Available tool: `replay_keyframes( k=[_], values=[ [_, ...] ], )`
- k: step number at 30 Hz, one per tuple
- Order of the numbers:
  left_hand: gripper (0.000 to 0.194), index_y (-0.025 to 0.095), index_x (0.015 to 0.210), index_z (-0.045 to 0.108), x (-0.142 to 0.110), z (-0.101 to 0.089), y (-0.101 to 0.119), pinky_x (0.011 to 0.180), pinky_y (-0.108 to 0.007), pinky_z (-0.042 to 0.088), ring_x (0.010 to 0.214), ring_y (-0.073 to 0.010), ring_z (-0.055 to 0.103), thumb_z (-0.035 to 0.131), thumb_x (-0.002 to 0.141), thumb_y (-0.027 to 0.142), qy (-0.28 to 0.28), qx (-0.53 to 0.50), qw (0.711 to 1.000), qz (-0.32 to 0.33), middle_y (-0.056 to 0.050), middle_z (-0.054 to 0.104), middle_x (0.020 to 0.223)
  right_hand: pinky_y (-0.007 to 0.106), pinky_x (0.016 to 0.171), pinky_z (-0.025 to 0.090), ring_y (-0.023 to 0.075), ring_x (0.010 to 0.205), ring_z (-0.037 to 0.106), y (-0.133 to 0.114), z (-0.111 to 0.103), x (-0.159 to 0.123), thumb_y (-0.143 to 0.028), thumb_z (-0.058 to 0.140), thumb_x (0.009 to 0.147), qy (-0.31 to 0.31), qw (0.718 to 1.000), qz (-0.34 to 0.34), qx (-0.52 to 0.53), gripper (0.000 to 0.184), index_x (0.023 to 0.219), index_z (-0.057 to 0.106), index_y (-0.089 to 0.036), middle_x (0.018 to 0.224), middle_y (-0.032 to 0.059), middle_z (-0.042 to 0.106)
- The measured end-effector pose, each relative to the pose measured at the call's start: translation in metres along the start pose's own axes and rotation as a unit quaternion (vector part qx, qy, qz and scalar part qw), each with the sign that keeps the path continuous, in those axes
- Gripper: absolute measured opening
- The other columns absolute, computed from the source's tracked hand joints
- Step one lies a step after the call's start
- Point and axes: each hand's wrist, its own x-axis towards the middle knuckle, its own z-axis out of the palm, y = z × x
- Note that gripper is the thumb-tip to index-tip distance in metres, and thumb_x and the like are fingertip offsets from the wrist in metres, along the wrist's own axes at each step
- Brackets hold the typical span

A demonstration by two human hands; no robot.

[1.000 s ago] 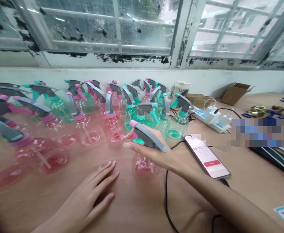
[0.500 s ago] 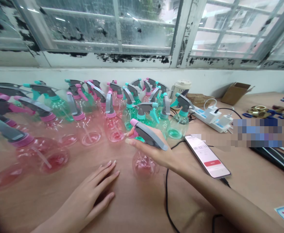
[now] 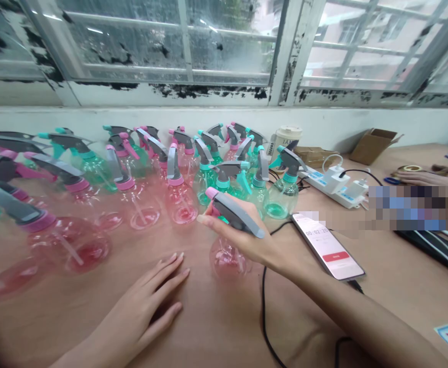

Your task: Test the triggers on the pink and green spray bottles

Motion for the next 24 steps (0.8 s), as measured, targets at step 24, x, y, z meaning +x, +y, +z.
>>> replay_keyframes(
  k=[24],
  values=[
    [0.045, 0.02, 0.137, 0.05, 0.003, -0.007, 0.005, 0.107, -0.052, 0.043, 0.136, -0.0305, 0.042, 0.049, 0.095, 0.036, -0.05, -0.04, 0.997, -0.031, -0.013, 0.044, 0.149, 0.032, 0.063, 0.053, 0.0192, 0.069, 0.064, -0.005, 0.007, -0.013, -0.059, 0.057, 0.083, 0.092, 0.991, 0.009, -0.101, 0.044, 0.107, 0.058, -0.023, 0.085, 0.0028, 0.068]
  ],
)
